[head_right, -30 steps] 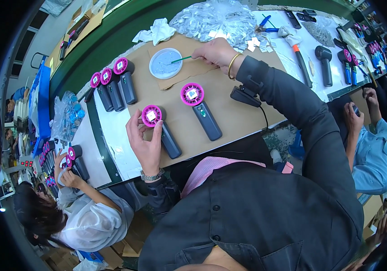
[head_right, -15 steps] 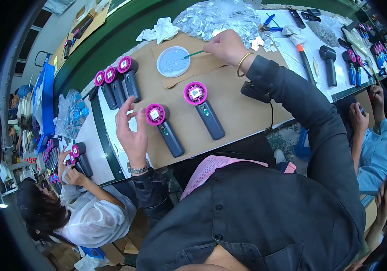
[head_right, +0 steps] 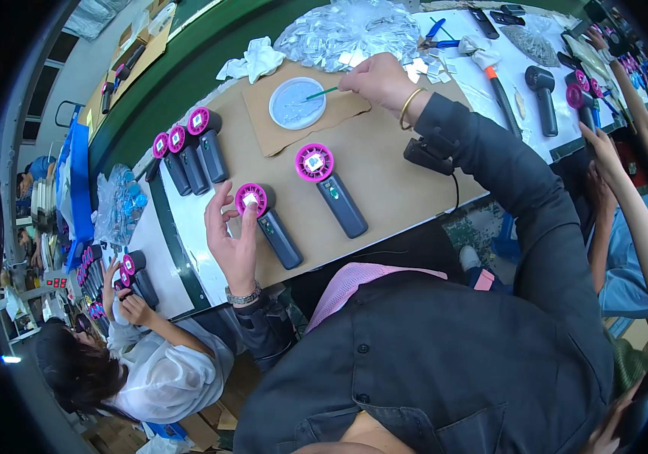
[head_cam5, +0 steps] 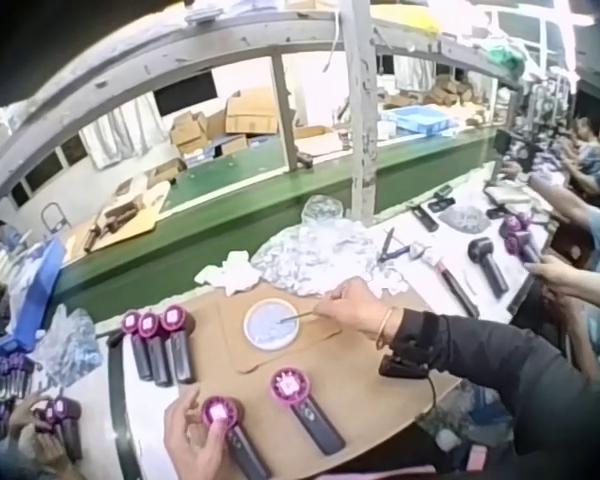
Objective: The person wipes a handheld fan with a cloth, applies liquid to it using a stick, and places a small square piece onto the fan before pressing it down with a padded tool.
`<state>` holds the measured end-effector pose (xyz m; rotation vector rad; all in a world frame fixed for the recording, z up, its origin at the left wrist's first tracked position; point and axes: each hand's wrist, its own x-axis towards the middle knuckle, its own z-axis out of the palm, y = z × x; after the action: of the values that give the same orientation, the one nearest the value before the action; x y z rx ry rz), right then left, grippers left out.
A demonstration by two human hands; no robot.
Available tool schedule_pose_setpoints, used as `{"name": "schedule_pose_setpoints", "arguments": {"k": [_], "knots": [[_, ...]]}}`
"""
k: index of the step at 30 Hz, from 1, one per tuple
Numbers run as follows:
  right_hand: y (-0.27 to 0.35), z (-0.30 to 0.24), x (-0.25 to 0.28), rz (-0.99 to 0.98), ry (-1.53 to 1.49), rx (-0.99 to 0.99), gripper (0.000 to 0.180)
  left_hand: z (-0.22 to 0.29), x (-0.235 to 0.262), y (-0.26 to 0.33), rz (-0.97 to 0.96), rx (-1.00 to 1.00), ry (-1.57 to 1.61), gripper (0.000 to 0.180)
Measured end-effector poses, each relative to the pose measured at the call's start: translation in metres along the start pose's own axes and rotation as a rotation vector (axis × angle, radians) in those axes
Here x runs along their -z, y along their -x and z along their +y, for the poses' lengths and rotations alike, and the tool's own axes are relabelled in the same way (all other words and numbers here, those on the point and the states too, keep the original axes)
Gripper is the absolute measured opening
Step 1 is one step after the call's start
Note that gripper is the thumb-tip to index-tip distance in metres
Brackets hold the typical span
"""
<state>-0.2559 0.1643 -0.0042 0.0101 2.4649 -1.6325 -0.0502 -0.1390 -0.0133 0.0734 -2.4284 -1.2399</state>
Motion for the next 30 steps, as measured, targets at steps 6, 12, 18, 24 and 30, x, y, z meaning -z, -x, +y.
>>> {"name": "schedule_pose_setpoints", "arguments": {"k": [6,12,18,24,30], "knots": [[-0.002,-0.001,-0.011,-0.045,-0.129,-0.139,0.017,-0.008,-0.004,0.008,0.002,0.052,0.041,0.059],[-0.006,0.003,-0.017,-0.095,-0.204,-0.159,0.022,-0.009,-0.007,0.010,0.011,0.068,0.056,0.063],[-0.001,-0.007,-0.020,-0.113,-0.304,-0.213,0.027,-0.011,-0.008,0.011,0.002,0.057,0.043,0.066],[0.009,-0.019,-0.008,-0.148,-0.418,-0.209,0.018,-0.013,-0.009,0.014,-0.006,0.066,0.015,0.068],[0.021,-0.019,0.013,-0.191,-0.542,-0.065,0.016,-0.012,-0.014,0.015,-0.006,0.112,0.055,0.069]]}}
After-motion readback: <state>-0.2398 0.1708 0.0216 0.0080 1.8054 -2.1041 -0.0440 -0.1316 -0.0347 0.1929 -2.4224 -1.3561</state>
